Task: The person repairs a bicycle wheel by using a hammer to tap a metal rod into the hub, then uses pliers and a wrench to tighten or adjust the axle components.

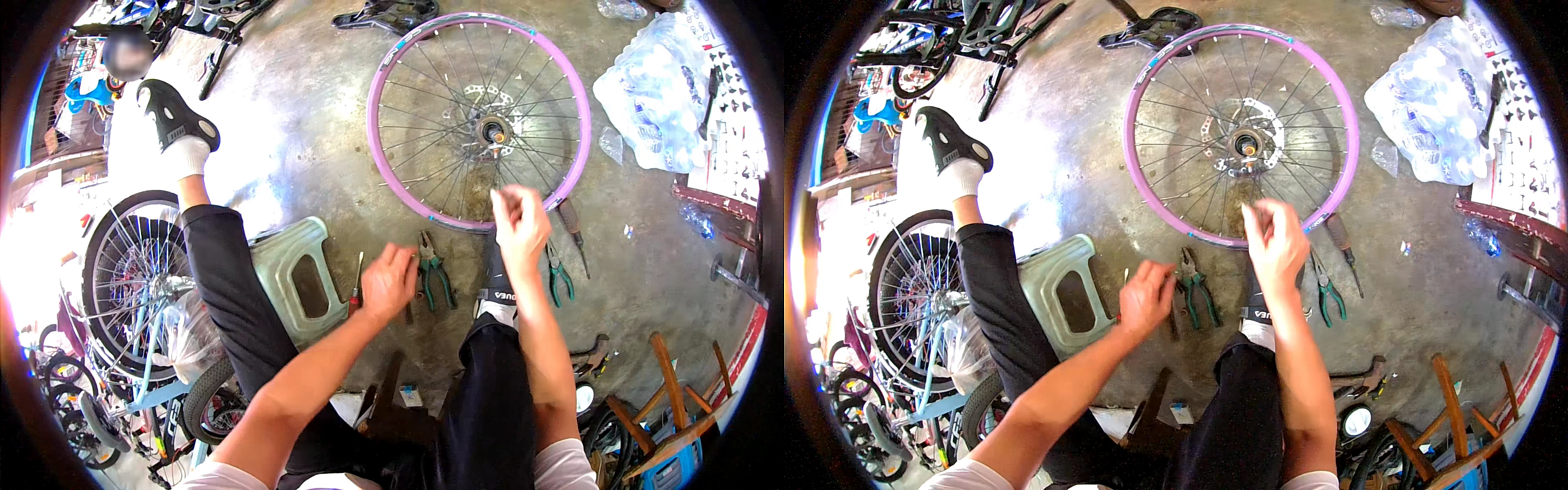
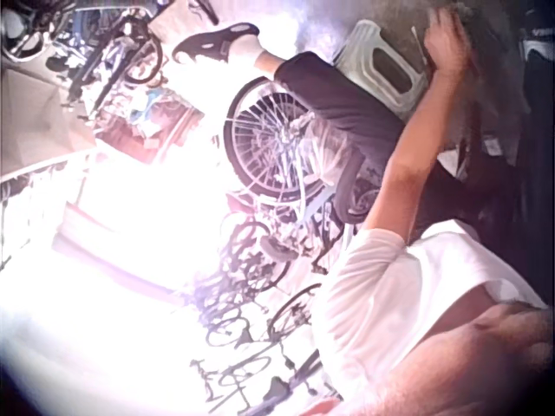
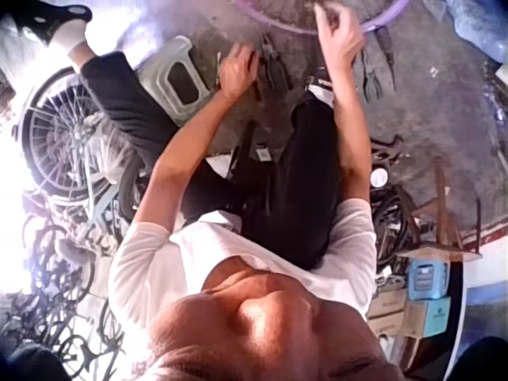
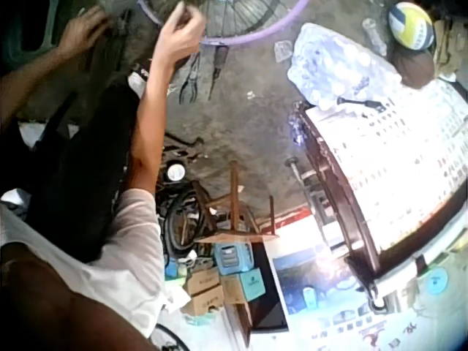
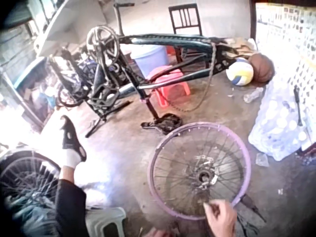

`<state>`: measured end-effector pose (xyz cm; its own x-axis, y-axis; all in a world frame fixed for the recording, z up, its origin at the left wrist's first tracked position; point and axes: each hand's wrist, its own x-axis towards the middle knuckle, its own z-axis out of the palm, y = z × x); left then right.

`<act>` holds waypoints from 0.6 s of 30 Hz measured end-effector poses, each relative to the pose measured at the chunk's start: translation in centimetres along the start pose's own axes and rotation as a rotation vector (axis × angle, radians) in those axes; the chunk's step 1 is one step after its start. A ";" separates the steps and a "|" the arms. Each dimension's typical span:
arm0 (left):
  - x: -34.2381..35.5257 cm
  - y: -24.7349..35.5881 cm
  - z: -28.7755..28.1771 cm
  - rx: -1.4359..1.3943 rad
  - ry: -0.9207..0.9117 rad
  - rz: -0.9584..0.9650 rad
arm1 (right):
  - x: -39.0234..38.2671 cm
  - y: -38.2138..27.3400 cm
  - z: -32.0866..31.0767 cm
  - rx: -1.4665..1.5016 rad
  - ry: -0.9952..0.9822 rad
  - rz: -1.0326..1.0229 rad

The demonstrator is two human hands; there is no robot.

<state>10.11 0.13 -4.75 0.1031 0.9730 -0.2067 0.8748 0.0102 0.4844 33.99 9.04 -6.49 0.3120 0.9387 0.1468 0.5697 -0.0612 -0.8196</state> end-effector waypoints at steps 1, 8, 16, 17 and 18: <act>2.0 0.0 -0.4 -0.007 0.060 0.026 | 1.8 -0.5 -0.1 -0.056 0.034 -0.045; 15.9 4.6 -1.8 -0.109 0.295 0.283 | 7.6 -1.7 2.0 -0.298 0.112 -0.252; 18.3 6.9 -0.5 -0.228 0.259 0.215 | 8.1 -1.4 2.4 -0.256 0.100 -0.312; 18.1 6.7 -0.4 -0.215 0.263 0.227 | 8.1 -1.5 2.3 -0.236 0.083 -0.327; 17.8 6.4 -0.4 -0.201 0.268 0.238 | 8.1 -1.4 2.2 -0.246 0.086 -0.361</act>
<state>17.41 17.63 -5.00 0.1414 0.9790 0.1470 0.7287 -0.2035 0.6539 34.03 17.50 -5.37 0.1158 0.8839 0.4531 0.8147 0.1764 -0.5524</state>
